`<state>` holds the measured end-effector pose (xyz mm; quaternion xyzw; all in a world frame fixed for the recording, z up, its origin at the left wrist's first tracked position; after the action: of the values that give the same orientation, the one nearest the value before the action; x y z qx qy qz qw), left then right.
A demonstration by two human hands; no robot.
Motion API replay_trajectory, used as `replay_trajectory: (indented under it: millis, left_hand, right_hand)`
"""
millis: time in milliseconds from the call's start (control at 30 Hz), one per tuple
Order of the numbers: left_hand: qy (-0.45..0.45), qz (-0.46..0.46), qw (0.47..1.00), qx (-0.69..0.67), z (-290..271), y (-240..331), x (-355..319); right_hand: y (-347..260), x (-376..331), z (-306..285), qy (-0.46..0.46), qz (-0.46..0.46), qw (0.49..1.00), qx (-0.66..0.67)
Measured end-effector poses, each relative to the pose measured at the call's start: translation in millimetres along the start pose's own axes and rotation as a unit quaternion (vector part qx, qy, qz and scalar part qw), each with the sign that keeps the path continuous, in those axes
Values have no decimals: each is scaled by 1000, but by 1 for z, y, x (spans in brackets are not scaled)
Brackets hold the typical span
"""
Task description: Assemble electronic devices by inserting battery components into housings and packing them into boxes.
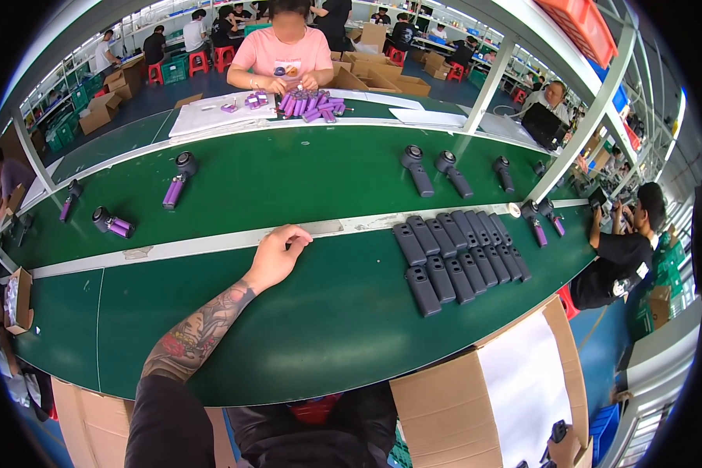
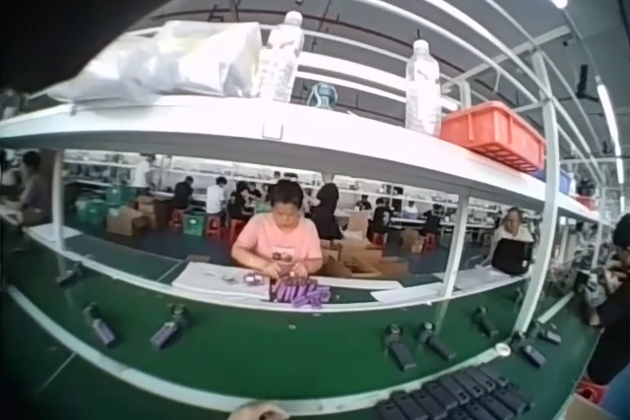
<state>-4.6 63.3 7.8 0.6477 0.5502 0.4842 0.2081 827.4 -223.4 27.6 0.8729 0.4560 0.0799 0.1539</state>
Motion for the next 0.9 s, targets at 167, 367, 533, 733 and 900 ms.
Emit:
replay_trajectory:
  millis: [167,367,533,733,900]
  left_hand:
    - [9,-1,1000,-12,-1,-5,-1]
    - [12,-36,998,-57,-9,1,-10]
    - [30,-30,992,-123,-25,0,-50]
    - [-59,88,993,44,-41,49,-91]
    - [-121,142,955,232,-30,49,-98]
  right_hand:
    - [-139,10,-146,70,-73,950,295]
    - [-400,-54,-273,-67,-361,775,515]
    - [-588,-119,-293,-133,-526,753,372]
    - [-670,-157,-293,-78,-565,780,256]
    - [-673,-141,-294,-68,-534,810,233]
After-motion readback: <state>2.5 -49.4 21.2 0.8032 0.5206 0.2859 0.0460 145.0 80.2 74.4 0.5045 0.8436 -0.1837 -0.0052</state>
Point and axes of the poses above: each hand's wrist, its own x-axis towards the middle knuckle, its own z-axis out of the palm, y = z × x, the point moved 5 cm from there along x, towards the middle knuckle, and after that the axes turned 5 degrees about z, right-handed, at the moved point
